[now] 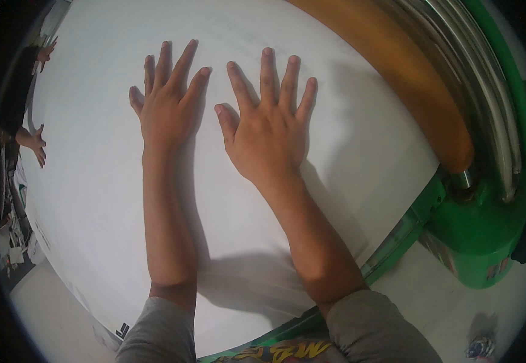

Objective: The person places a printed transfer sheet onto a heat press, aligns a white garment over it, and trims the excess paper with shears.

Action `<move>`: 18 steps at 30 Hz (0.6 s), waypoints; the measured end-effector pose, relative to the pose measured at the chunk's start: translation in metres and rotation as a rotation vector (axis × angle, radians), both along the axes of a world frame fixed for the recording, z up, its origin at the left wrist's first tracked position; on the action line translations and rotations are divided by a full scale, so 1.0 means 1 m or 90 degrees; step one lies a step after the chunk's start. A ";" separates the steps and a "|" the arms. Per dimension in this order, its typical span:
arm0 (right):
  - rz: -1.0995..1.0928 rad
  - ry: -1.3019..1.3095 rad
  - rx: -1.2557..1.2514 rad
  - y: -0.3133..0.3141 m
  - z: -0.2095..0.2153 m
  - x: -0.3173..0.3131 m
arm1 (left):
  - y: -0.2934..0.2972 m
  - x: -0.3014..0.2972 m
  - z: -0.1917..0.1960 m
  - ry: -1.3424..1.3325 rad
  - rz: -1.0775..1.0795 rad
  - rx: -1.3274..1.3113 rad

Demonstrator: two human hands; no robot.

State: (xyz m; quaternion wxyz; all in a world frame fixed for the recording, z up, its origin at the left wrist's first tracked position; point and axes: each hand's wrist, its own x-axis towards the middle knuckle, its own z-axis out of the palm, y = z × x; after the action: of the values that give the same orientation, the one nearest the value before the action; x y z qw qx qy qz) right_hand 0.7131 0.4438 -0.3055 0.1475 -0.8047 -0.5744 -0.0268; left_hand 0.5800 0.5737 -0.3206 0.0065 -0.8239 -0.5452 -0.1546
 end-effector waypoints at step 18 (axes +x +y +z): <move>0.013 -0.026 0.038 0.000 -0.009 0.011 | -0.006 0.024 0.005 -0.072 -0.103 0.048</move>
State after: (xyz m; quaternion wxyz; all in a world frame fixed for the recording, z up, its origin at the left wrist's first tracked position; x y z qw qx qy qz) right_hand 0.7244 0.4433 -0.3142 0.1602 -0.7935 -0.5841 -0.0588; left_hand 0.6035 0.5681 -0.3160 -0.0054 -0.8543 -0.4704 -0.2212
